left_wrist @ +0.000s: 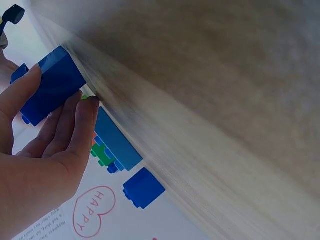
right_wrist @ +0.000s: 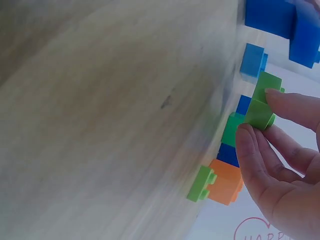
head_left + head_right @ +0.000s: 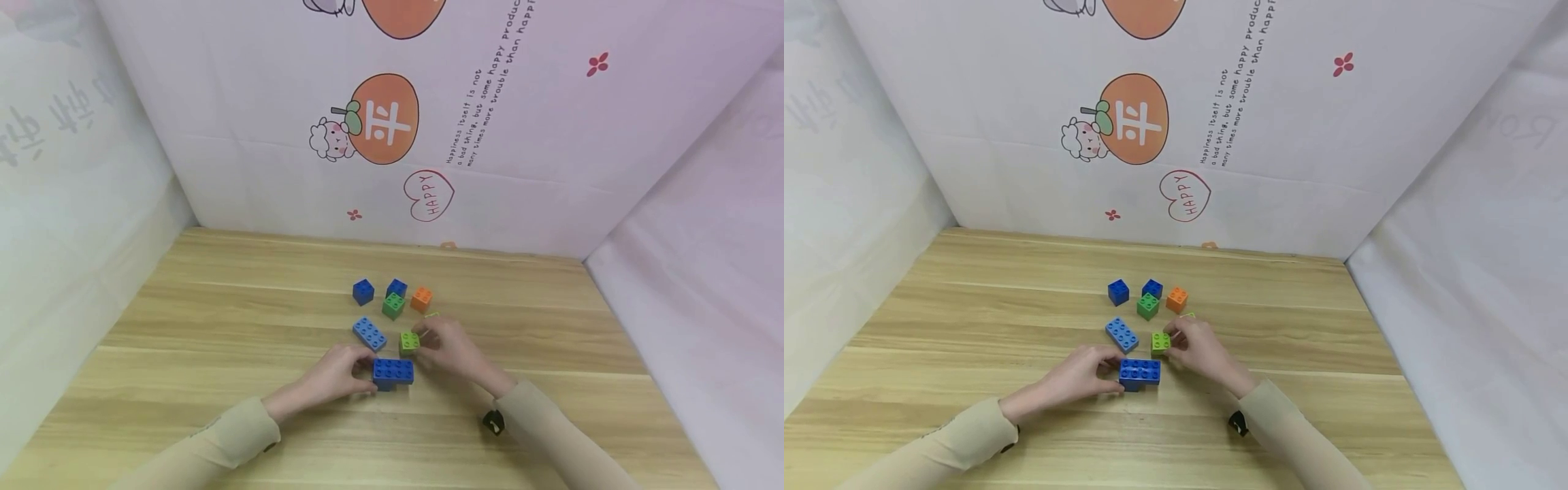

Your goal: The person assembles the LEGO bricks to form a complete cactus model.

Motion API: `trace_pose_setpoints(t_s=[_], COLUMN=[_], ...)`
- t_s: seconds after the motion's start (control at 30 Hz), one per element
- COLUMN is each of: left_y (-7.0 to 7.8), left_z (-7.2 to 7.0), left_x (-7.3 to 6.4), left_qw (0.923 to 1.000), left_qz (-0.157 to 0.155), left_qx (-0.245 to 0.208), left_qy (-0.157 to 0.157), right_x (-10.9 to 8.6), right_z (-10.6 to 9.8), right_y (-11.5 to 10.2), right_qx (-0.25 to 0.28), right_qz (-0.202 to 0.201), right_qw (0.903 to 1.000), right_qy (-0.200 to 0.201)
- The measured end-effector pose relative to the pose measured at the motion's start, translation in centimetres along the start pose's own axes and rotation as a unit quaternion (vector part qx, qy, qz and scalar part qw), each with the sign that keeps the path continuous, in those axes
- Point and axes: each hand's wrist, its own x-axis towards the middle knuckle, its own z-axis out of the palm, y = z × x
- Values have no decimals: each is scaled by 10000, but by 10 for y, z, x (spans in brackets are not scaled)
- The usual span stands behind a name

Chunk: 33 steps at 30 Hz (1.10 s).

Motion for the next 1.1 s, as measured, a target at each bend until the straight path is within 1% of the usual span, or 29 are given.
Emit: trace_pose_setpoints(t_s=[0.17,0.63,1.1], left_y=[-1,-1,-1], left_z=[0,0,0], left_x=[0,1,0], left_qw=[10000,10000,9999], left_qz=[-6,0,-31], left_qx=[13,65,95], left_qy=[6,-22,-20], right_x=[-2,-5,-10], right_z=[-2,-10,-16], right_y=[-6,-18,-35], right_qx=[30,204,228], right_qz=[-116,-188,-449], right_qw=[9999,9996,9987], right_qy=[-12,8,110])
